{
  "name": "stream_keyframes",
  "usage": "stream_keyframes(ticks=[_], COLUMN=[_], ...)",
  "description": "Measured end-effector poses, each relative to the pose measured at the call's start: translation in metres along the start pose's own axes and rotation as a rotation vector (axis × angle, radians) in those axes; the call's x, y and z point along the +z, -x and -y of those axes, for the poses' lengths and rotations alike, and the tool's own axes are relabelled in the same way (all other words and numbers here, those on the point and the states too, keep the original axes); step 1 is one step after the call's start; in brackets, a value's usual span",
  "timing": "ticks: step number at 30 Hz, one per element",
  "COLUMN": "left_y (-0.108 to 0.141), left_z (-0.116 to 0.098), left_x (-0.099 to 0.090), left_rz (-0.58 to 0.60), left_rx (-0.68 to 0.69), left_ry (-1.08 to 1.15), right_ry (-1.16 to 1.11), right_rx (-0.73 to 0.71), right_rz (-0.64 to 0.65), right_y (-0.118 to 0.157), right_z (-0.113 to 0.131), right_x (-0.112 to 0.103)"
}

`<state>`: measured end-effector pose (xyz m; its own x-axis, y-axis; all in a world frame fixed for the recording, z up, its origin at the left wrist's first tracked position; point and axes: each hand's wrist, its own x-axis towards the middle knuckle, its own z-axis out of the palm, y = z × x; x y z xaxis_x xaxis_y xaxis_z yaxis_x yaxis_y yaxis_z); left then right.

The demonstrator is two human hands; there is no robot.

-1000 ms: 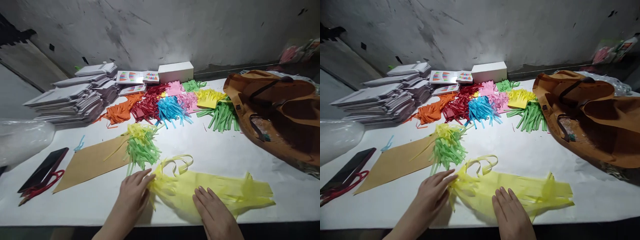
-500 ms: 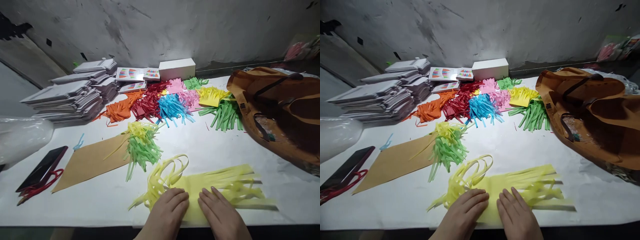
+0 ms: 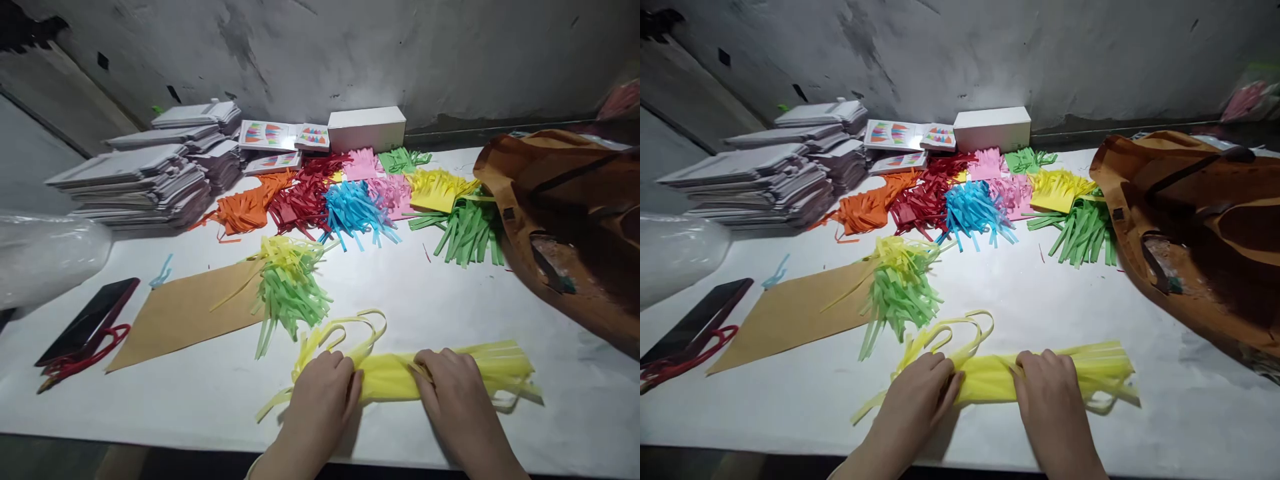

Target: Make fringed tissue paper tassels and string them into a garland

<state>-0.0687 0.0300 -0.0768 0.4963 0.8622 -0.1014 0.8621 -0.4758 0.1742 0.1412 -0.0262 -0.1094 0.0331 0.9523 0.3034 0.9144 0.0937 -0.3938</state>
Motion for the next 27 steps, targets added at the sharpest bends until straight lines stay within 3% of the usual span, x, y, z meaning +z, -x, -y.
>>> stream_keyframes(ticks=[3,8,11,13,15,17,19,22,25,27], left_y=[-0.004,-0.006,-0.006,-0.006,-0.006,-0.006,-0.007,-0.005,0.002,0.006], left_z=[-0.001,0.001,0.002,0.001,0.0,0.001,0.006,0.021,0.03,0.025], left_x=[-0.004,-0.009,-0.007,-0.006,-0.004,-0.003,-0.003,-0.007,-0.016,-0.02], left_rz=[0.094,0.17,0.164,0.153,0.133,0.11,0.09,0.013,-0.229,-0.355], left_rx=[-0.04,-0.051,-0.04,-0.033,-0.028,-0.024,-0.018,0.0,0.078,0.227], left_ry=[-0.015,-0.003,0.004,0.009,0.01,0.012,0.023,0.048,0.048,0.068], right_ry=[0.097,0.41,0.445,0.339,0.187,0.098,0.073,0.029,0.008,0.007], right_rx=[-0.019,-0.02,-0.024,-0.12,-0.338,-0.522,-0.568,-0.532,-0.511,-0.499], right_rz=[-0.023,-0.319,-0.417,-0.403,-0.281,-0.152,-0.13,-0.173,-0.211,-0.228], right_y=[-0.001,0.003,0.011,0.015,0.017,0.016,0.015,0.019,0.023,0.024], right_z=[-0.006,-0.015,-0.014,-0.009,-0.001,0.007,0.012,0.012,0.009,0.009], right_x=[-0.002,-0.02,-0.037,-0.044,-0.041,-0.029,-0.013,0.007,0.01,0.007])
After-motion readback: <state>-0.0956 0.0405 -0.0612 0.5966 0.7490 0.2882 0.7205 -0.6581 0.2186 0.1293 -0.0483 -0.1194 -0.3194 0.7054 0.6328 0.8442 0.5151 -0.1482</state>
